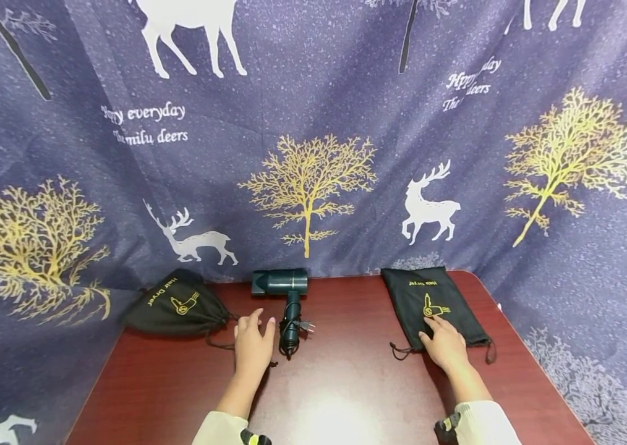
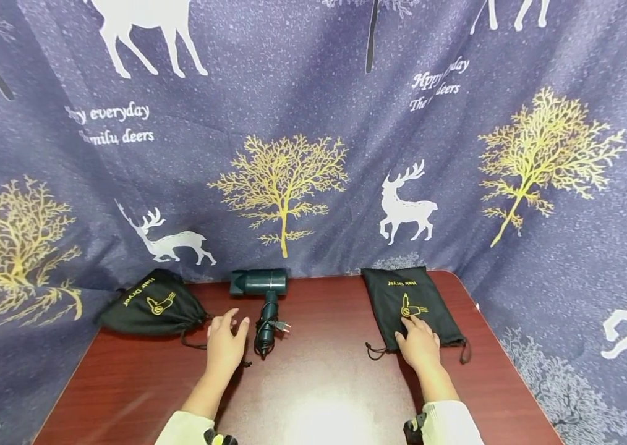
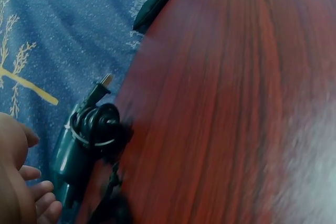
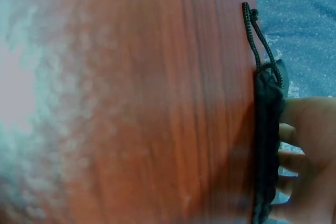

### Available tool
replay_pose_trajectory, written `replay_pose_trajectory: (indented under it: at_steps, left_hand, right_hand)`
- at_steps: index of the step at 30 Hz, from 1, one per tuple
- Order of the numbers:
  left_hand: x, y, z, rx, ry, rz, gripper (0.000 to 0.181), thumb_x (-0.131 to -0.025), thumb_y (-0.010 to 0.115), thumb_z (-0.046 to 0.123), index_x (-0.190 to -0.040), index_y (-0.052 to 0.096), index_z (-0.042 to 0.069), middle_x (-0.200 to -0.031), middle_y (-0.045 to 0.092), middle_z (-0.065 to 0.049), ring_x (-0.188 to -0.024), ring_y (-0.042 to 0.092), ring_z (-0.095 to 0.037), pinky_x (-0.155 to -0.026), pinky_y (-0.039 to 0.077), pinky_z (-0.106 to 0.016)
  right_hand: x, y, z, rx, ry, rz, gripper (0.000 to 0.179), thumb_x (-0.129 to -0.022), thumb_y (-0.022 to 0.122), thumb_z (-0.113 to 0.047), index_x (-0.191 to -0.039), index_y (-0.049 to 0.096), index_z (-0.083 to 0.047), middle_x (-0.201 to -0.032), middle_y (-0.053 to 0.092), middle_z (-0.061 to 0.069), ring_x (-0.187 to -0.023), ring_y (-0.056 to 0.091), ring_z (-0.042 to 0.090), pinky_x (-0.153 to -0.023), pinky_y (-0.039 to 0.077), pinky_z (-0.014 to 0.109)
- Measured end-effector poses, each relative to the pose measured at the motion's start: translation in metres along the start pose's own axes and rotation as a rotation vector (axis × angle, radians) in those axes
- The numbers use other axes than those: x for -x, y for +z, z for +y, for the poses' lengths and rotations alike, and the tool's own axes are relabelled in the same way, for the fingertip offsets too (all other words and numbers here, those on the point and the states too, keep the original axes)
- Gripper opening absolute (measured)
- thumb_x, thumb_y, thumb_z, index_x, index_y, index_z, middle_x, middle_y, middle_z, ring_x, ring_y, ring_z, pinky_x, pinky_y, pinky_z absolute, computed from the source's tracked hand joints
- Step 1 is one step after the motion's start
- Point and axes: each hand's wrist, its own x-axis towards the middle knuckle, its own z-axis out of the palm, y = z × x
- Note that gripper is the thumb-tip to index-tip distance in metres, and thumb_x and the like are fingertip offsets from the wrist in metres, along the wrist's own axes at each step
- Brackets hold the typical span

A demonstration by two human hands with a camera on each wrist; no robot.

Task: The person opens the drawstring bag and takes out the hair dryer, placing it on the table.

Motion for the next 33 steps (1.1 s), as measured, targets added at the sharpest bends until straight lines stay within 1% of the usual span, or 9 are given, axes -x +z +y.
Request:
replay_pose_trajectory:
  at_steps: [5,10,14,18,21,25,28,30,33]
  left_hand:
    - [-0.006,-0.010,-0.006,-0.033,0.020,0.027,0.048,-0.092,0.069,0.023,-0.136,0.060,0.005,-0.119,0.056,-0.020,-0.114,0.048,-0.039,-0.093,0.043,-0.053]
    - [-0.015,-0.020,-0.013,-0.078,0.054,0.055,0.050,-0.089,0.070,0.017,-0.136,0.060,0.003,-0.126,0.055,-0.022,-0.121,0.044,-0.042,-0.098,0.038,-0.056]
    - [-0.021,-0.025,-0.022,-0.109,0.085,0.101,0.049,-0.085,0.072,0.013,-0.132,0.063,0.001,-0.126,0.056,-0.022,-0.127,0.042,-0.043,-0.099,0.033,-0.059]
    - [-0.027,-0.029,-0.031,-0.145,0.126,0.158,0.048,-0.082,0.073,0.010,-0.128,0.065,0.001,-0.125,0.056,-0.022,-0.126,0.042,-0.043,-0.098,0.032,-0.058]
    - [-0.030,-0.033,-0.036,-0.165,0.170,0.204,0.047,-0.079,0.073,0.007,-0.126,0.066,0.000,-0.124,0.057,-0.022,-0.125,0.043,-0.044,-0.096,0.032,-0.058]
    - [-0.036,-0.038,-0.043,-0.170,0.220,0.249,0.049,-0.074,0.072,0.000,-0.123,0.067,-0.002,-0.127,0.057,-0.024,-0.131,0.043,-0.047,-0.100,0.032,-0.062]
    - [-0.039,-0.041,-0.048,-0.176,0.222,0.238,0.053,-0.071,0.071,-0.004,-0.124,0.066,-0.003,-0.132,0.056,-0.026,-0.138,0.040,-0.048,-0.106,0.030,-0.065]
    - [-0.041,-0.042,-0.052,-0.188,0.210,0.210,0.056,-0.070,0.070,-0.006,-0.126,0.064,-0.004,-0.136,0.055,-0.026,-0.141,0.036,-0.048,-0.110,0.028,-0.065]
    - [-0.043,-0.046,-0.056,-0.212,0.184,0.147,0.059,-0.071,0.069,-0.006,-0.130,0.062,-0.003,-0.141,0.051,-0.026,-0.145,0.031,-0.047,-0.114,0.023,-0.065]
  right_hand:
    - [0.003,-0.002,-0.002,-0.025,0.004,0.029,0.051,-0.098,0.059,-0.027,-0.141,0.055,0.001,-0.151,0.044,0.029,-0.141,0.038,0.052,-0.109,0.029,0.072]
    - [0.005,-0.002,-0.003,-0.041,0.001,0.062,0.050,-0.098,0.059,-0.028,-0.140,0.056,0.000,-0.150,0.046,0.029,-0.142,0.036,0.053,-0.111,0.026,0.072]
    - [0.007,-0.005,-0.006,-0.054,0.000,0.067,0.050,-0.099,0.058,-0.027,-0.141,0.056,-0.001,-0.151,0.045,0.029,-0.142,0.035,0.053,-0.112,0.025,0.071]
    - [0.010,-0.008,-0.011,-0.066,-0.005,0.076,0.050,-0.100,0.058,-0.028,-0.141,0.055,0.000,-0.151,0.044,0.030,-0.141,0.036,0.053,-0.112,0.026,0.071]
    - [0.013,-0.010,-0.015,-0.082,-0.014,0.102,0.049,-0.099,0.058,-0.027,-0.140,0.056,0.000,-0.150,0.045,0.031,-0.140,0.038,0.052,-0.111,0.028,0.070]
    - [0.016,-0.011,-0.019,-0.110,-0.028,0.144,0.048,-0.099,0.060,-0.026,-0.138,0.058,0.001,-0.147,0.046,0.032,-0.138,0.040,0.052,-0.109,0.030,0.070]
    - [0.017,-0.011,-0.021,-0.119,-0.043,0.160,0.047,-0.099,0.060,-0.025,-0.138,0.058,0.000,-0.147,0.046,0.032,-0.137,0.041,0.052,-0.108,0.030,0.070]
    - [0.018,-0.010,-0.022,-0.120,-0.055,0.168,0.046,-0.099,0.060,-0.025,-0.138,0.058,0.000,-0.148,0.046,0.031,-0.138,0.041,0.052,-0.108,0.030,0.070]
    - [0.020,-0.010,-0.025,-0.130,-0.072,0.177,0.046,-0.099,0.060,-0.024,-0.138,0.058,0.000,-0.148,0.047,0.031,-0.138,0.041,0.052,-0.107,0.031,0.071]
